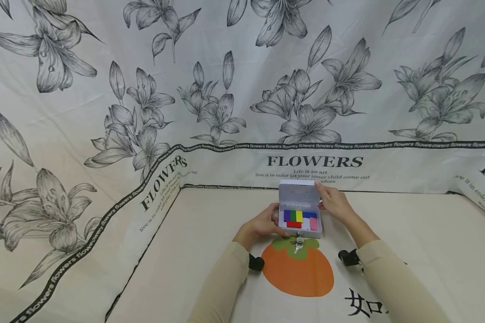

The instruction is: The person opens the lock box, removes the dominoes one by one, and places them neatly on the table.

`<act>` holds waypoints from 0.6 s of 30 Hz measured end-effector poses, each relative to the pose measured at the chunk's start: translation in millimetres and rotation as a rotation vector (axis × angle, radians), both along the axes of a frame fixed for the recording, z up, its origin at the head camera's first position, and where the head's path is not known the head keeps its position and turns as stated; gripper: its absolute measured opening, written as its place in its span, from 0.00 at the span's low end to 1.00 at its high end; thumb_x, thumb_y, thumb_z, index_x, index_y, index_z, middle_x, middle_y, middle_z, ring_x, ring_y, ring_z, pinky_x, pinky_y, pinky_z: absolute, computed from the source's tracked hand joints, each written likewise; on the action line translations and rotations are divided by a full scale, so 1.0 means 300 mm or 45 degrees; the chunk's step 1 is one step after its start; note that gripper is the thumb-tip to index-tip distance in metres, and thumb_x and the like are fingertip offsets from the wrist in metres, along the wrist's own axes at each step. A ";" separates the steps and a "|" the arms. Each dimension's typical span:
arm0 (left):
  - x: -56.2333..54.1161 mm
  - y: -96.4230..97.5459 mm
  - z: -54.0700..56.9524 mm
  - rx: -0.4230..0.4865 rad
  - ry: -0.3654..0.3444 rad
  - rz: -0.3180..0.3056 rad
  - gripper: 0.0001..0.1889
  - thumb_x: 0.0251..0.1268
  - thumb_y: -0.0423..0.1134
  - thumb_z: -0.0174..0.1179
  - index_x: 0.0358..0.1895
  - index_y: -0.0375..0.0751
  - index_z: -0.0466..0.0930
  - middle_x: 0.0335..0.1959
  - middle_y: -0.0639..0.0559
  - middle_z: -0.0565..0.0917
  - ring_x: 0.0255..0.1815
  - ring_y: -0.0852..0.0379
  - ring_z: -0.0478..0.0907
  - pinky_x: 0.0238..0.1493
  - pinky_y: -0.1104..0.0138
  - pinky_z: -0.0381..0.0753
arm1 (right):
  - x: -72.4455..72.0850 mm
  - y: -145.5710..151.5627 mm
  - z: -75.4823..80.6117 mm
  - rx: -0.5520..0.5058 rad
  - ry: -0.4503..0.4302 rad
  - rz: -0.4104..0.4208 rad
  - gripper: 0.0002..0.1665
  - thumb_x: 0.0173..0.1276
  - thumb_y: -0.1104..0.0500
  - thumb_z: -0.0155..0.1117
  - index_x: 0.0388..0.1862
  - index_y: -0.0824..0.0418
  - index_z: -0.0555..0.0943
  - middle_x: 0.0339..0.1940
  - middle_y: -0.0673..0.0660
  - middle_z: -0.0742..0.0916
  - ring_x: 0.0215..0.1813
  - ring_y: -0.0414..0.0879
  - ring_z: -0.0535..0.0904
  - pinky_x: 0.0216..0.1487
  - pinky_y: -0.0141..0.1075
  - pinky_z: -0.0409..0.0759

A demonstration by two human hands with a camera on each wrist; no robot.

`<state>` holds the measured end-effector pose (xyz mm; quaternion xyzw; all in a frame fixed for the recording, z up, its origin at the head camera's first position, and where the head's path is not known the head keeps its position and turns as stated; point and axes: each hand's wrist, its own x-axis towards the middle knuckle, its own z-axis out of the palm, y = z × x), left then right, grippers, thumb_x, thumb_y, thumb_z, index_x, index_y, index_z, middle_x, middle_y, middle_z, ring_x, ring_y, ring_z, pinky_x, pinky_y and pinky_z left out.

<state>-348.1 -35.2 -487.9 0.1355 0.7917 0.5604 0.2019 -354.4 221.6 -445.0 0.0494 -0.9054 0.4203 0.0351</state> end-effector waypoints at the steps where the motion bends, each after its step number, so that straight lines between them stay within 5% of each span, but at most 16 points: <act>1: 0.001 0.001 0.001 -0.001 -0.002 0.000 0.53 0.45 0.26 0.80 0.76 0.49 0.60 0.39 0.47 0.81 0.41 0.55 0.77 0.57 0.60 0.70 | 0.001 0.001 0.002 -0.002 -0.006 -0.002 0.52 0.80 0.29 0.29 0.65 0.76 0.73 0.49 0.72 0.82 0.41 0.56 0.87 0.44 0.45 0.85; 18: -0.001 0.000 0.009 -0.026 -0.027 -0.006 0.53 0.45 0.28 0.81 0.76 0.52 0.60 0.39 0.47 0.79 0.41 0.54 0.75 0.56 0.59 0.67 | 0.015 0.004 0.011 -0.031 -0.074 0.031 0.53 0.80 0.29 0.29 0.68 0.77 0.71 0.60 0.76 0.79 0.46 0.59 0.86 0.51 0.51 0.83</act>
